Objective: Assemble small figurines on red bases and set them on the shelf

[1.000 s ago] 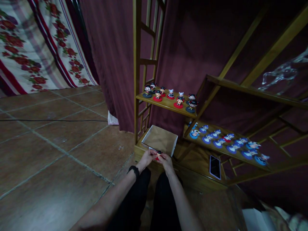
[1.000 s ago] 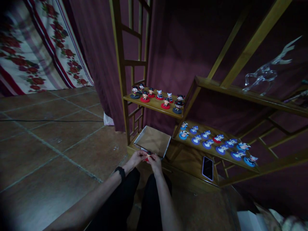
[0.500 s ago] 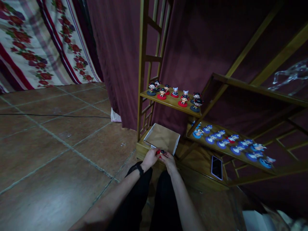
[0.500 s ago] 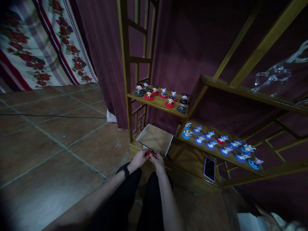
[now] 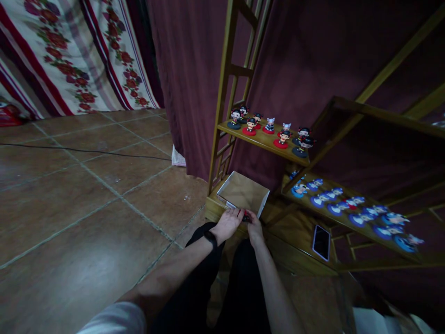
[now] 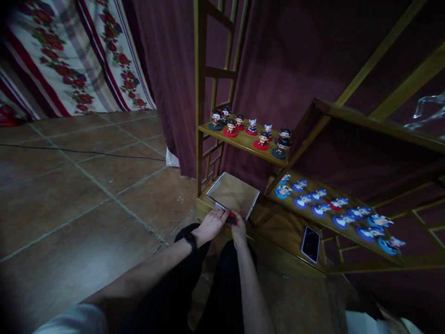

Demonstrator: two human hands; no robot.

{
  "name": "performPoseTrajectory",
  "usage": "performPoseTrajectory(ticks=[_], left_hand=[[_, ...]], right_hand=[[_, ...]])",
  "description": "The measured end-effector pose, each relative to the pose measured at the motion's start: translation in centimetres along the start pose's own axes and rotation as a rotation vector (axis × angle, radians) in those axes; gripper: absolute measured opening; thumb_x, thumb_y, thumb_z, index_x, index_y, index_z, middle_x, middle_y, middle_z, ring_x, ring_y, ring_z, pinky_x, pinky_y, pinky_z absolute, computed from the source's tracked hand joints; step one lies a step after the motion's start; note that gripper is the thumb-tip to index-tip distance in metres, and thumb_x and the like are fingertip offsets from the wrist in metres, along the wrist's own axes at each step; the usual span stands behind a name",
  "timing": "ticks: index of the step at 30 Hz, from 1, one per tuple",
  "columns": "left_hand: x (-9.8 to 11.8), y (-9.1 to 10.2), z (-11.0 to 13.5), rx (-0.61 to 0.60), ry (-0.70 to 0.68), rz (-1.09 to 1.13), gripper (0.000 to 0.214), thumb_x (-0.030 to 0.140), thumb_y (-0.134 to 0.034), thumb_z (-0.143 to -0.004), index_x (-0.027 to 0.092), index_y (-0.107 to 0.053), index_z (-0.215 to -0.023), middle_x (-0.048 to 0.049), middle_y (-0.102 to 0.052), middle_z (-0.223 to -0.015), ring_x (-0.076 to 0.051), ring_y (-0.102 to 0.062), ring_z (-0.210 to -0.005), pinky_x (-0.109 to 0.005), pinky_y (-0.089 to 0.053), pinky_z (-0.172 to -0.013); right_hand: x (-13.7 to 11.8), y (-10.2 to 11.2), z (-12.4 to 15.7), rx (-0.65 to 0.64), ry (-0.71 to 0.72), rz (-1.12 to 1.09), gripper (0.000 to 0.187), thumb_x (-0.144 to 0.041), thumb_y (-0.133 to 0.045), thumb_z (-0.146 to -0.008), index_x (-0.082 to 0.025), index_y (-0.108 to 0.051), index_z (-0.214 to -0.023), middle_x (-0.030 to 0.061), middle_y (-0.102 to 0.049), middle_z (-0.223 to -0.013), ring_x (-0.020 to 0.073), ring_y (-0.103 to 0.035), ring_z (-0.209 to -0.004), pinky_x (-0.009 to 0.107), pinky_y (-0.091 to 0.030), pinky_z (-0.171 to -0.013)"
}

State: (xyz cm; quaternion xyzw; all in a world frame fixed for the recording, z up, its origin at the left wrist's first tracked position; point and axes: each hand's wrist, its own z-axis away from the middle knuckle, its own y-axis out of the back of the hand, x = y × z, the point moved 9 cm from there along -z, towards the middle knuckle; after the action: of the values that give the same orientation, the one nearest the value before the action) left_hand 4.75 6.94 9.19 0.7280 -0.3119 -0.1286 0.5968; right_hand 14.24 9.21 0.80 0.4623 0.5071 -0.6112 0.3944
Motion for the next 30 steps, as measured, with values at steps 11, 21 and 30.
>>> performPoseTrajectory(ticks=[11, 21, 30], left_hand=[[0.5, -0.1, 0.5, 0.018, -0.037, -0.056, 0.039, 0.01, -0.03, -0.084, 0.011, -0.034, -0.122, -0.0156, -0.052, -0.106, -0.022, -0.049, -0.101, -0.038, -0.034, -0.087], [0.6, 0.2, 0.7, 0.012, -0.039, -0.02, 0.04, 0.01, -0.033, -0.083, 0.01, -0.035, -0.123, -0.0165, -0.053, -0.106, -0.023, -0.049, -0.101, -0.038, -0.035, -0.087], [-4.3, -1.5, 0.1, 0.09, 0.291, 0.807, 0.024, 0.02, -0.055, -0.072, 0.018, -0.06, -0.096, -0.0055, -0.063, -0.086, -0.017, -0.057, -0.079, -0.026, -0.042, -0.072]], right_hand=[[-0.3, -0.3, 0.1, -0.049, 0.021, 0.041, 0.036, -0.013, -0.054, -0.056, -0.021, -0.061, -0.09, 0.0028, -0.066, -0.094, 0.0179, -0.059, -0.085, 0.033, -0.045, -0.077], [-0.7, -0.5, 0.5, -0.047, -0.001, 0.046, 0.035, -0.014, -0.058, -0.055, -0.02, -0.062, -0.089, 0.0033, -0.066, -0.094, 0.0184, -0.059, -0.085, 0.034, -0.045, -0.078], [-0.2, -0.9, 0.8, -0.047, -0.053, 0.015, 0.042, -0.032, -0.071, -0.053, -0.021, -0.061, -0.092, 0.0038, -0.066, -0.085, 0.0204, -0.061, -0.076, 0.034, -0.051, -0.063]])
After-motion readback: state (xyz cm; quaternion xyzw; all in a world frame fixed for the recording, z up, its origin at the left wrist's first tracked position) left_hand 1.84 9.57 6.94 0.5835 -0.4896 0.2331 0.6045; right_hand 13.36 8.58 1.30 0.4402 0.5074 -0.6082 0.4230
